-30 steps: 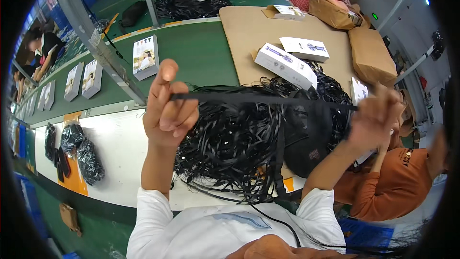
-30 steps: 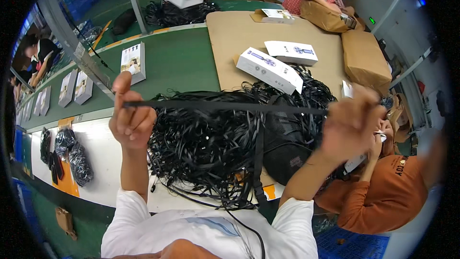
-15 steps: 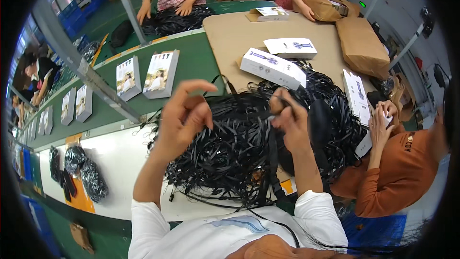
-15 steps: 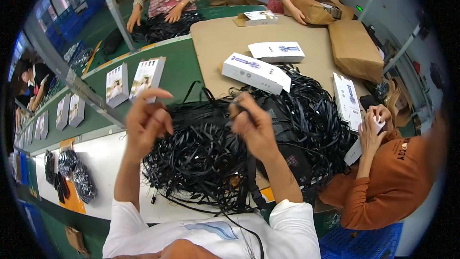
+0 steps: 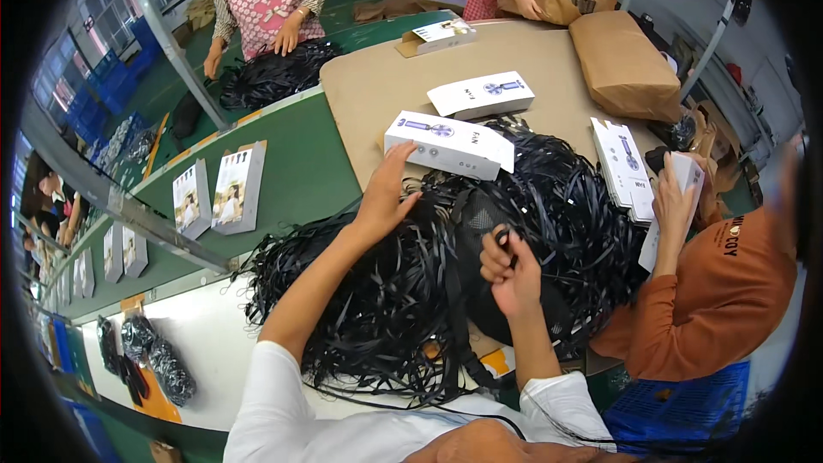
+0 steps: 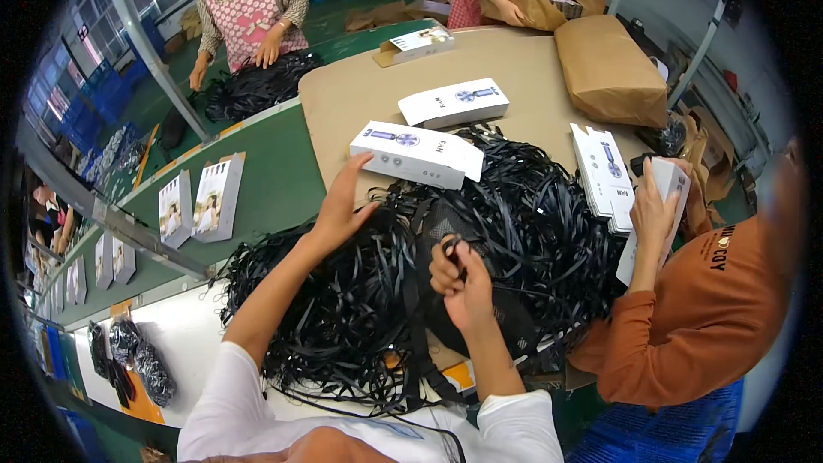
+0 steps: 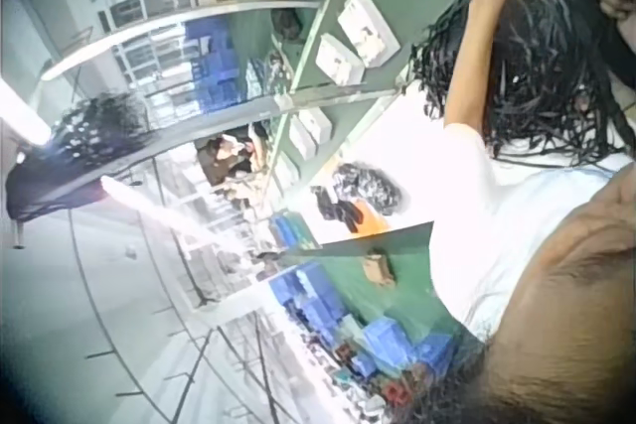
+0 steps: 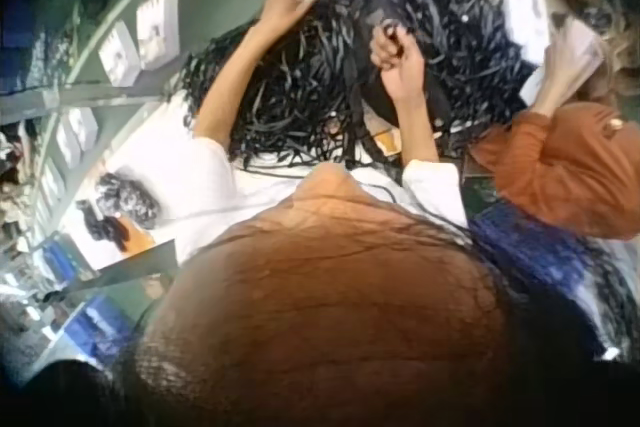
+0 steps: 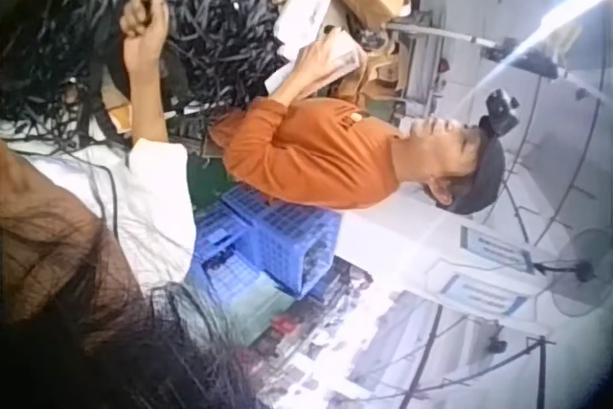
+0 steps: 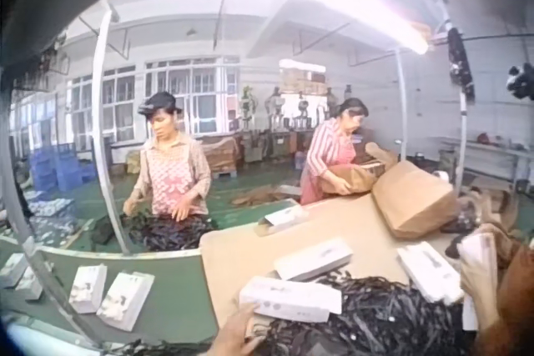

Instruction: The person takes black lanyards from a pile by hand, inserts them into product packaging boxes, and places the packed boxes onto the conveyor belt.

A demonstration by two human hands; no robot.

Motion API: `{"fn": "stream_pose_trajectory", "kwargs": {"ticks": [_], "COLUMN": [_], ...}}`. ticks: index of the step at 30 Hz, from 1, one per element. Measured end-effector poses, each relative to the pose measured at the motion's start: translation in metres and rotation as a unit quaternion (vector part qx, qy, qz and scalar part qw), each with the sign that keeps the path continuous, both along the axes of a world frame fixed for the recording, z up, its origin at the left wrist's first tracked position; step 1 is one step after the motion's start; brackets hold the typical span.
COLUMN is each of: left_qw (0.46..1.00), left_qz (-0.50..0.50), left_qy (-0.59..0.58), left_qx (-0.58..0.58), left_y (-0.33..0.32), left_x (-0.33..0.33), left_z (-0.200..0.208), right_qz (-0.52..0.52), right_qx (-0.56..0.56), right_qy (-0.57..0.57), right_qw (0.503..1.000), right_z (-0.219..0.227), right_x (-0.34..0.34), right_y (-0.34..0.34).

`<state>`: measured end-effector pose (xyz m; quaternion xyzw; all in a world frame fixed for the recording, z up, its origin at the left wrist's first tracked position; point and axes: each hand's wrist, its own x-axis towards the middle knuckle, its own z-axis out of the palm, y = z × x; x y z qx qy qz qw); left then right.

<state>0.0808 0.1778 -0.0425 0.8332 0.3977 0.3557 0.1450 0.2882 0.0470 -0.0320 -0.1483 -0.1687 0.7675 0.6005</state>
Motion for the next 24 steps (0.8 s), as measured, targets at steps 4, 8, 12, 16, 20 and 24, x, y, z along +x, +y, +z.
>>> {"fn": "stream_pose_trajectory", "kwargs": {"ticks": [4, 8, 12, 16, 20, 24], "left_qw": [0.983, 0.967, 0.977, 0.983, 0.999, 0.963], "left_qz": [0.038, 0.089, 0.028, 0.036, 0.012, 0.001], "left_qy": [0.163, 0.218, 0.159, 0.14, 0.024, -0.119], "left_qx": [0.074, 0.1, 0.137, 0.116, -0.026, -0.242], "left_y": [0.057, 0.086, 0.082, 0.037, -0.025, -0.094], "left_x": [0.033, 0.041, 0.016, -0.039, -0.096, -0.133], "left_z": [-0.03, -0.044, -0.014, 0.03, 0.063, 0.068], "right_qz": [-0.005, -0.005, -0.057, -0.079, -0.058, -0.085], "right_qx": [0.014, 0.004, -0.03, -0.015, 0.012, 0.054], "right_qy": [-0.011, 0.029, -0.009, -0.058, -0.037, 0.027], "right_qw": [1.0, 1.0, 0.998, 0.995, 0.998, 0.995], "right_z": [-0.011, -0.017, -0.016, 0.007, 0.028, 0.088], "right_x": [0.006, 0.011, 0.02, 0.022, 0.016, -0.001], "right_y": [-0.011, -0.014, -0.015, -0.013, -0.007, -0.004]}}
